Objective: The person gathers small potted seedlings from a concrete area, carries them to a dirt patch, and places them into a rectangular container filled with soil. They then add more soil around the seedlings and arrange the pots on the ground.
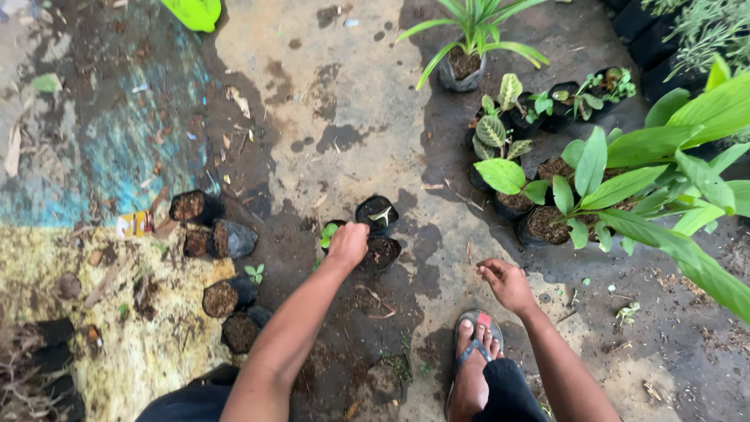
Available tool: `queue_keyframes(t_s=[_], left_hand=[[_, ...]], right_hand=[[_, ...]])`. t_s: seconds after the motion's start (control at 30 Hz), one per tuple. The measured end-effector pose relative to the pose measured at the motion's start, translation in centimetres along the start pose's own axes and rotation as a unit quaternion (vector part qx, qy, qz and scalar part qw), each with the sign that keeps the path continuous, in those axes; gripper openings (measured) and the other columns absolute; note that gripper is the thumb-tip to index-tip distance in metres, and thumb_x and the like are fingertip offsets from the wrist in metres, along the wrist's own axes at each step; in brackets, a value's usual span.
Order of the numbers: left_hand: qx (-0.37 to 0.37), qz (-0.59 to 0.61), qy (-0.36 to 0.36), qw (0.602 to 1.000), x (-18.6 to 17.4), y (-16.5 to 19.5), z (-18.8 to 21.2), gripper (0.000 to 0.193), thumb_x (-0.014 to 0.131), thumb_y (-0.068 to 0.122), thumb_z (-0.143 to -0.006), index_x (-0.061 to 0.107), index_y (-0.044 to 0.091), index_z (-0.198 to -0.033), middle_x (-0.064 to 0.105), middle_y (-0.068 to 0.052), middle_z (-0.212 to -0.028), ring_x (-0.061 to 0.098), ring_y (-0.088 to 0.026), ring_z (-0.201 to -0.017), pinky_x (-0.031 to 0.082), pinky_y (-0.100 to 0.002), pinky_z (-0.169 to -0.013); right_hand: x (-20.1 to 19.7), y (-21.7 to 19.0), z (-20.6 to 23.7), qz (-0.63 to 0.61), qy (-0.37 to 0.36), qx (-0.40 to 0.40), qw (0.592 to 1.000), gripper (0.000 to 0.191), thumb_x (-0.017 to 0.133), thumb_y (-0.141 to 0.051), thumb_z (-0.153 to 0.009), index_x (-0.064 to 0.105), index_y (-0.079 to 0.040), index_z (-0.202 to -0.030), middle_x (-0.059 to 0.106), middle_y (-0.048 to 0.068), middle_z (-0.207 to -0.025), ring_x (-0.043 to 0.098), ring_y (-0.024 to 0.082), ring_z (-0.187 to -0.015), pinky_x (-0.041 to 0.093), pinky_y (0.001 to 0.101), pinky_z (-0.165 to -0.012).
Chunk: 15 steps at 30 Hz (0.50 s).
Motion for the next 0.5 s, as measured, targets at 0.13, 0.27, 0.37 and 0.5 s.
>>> queue_keyframes(t_s=[0.13, 0.27, 0.37, 0.5], left_hand=[[0.004, -0.002, -0.017, 1.0, -0.5, -0.6, 0.4, 0.017, 0.065, -0.001, -0.076, 0.076, 0.005, -0.087, 0.071, -0.027, -0.087, 0.071, -0.045, -0.086, 0.057, -0.053, -0.082], [0.016, -0.003, -0.017, 1.0, -1.9, -1.7, 1.6, 0.016, 0.066, -0.002, -0.072, 0.075, 0.005, -0.082, 0.071, -0.026, -0.084, 0.072, -0.044, -0.084, 0.058, -0.052, -0.079], [0.025, 0.018, -0.011, 0.999, -2.9, -2.6, 3.3, 0.013, 0.067, -0.001, -0.072, 0.075, 0.006, -0.08, 0.071, -0.025, -0.082, 0.071, -0.044, -0.082, 0.057, -0.053, -0.077], [0.012, 0.008, -0.04, 0.999, -3.1, -4.0, 5.3, 0.01, 0.067, 0.001, -0.073, 0.074, 0.004, -0.08, 0.071, -0.025, -0.082, 0.071, -0.044, -0.081, 0.057, -0.054, -0.074]], right_hand=[[0.4, -1.5, -0.9, -0.006, 0.027, -0.082, 0.996, 0.019, 0.071, -0.017, -0.094, 0.075, -0.003, -0.105, 0.078, 0.012, -0.106, 0.075, 0.02, -0.093, 0.059, 0.0334, -0.084], [1.3, -4.6, -3.0, -0.066, 0.028, -0.12, 0.99, 0.031, 0.068, -0.008, -0.085, 0.069, 0.001, -0.115, 0.074, 0.01, -0.111, 0.074, 0.018, -0.099, 0.06, 0.0312, -0.083], [3.7, -5.5, -4.7, -0.084, -0.048, 0.079, 0.992, 0.027, 0.074, -0.012, -0.091, 0.07, 0.0, -0.115, 0.079, 0.013, -0.097, 0.075, 0.028, -0.082, 0.061, 0.0375, -0.071], [6.3, -10.2, -6.4, -0.017, -0.068, -0.023, 0.997, 0.022, 0.074, -0.016, -0.093, 0.074, -0.004, -0.111, 0.08, 0.012, -0.101, 0.077, 0.028, -0.092, 0.059, 0.0349, -0.082]])
Point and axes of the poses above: each hand's wrist, its own z-axis away from the middle knuckle, its own x-axis out of the palm, y = z × x, the point moved 6 cm from there along -z, towards the middle knuckle
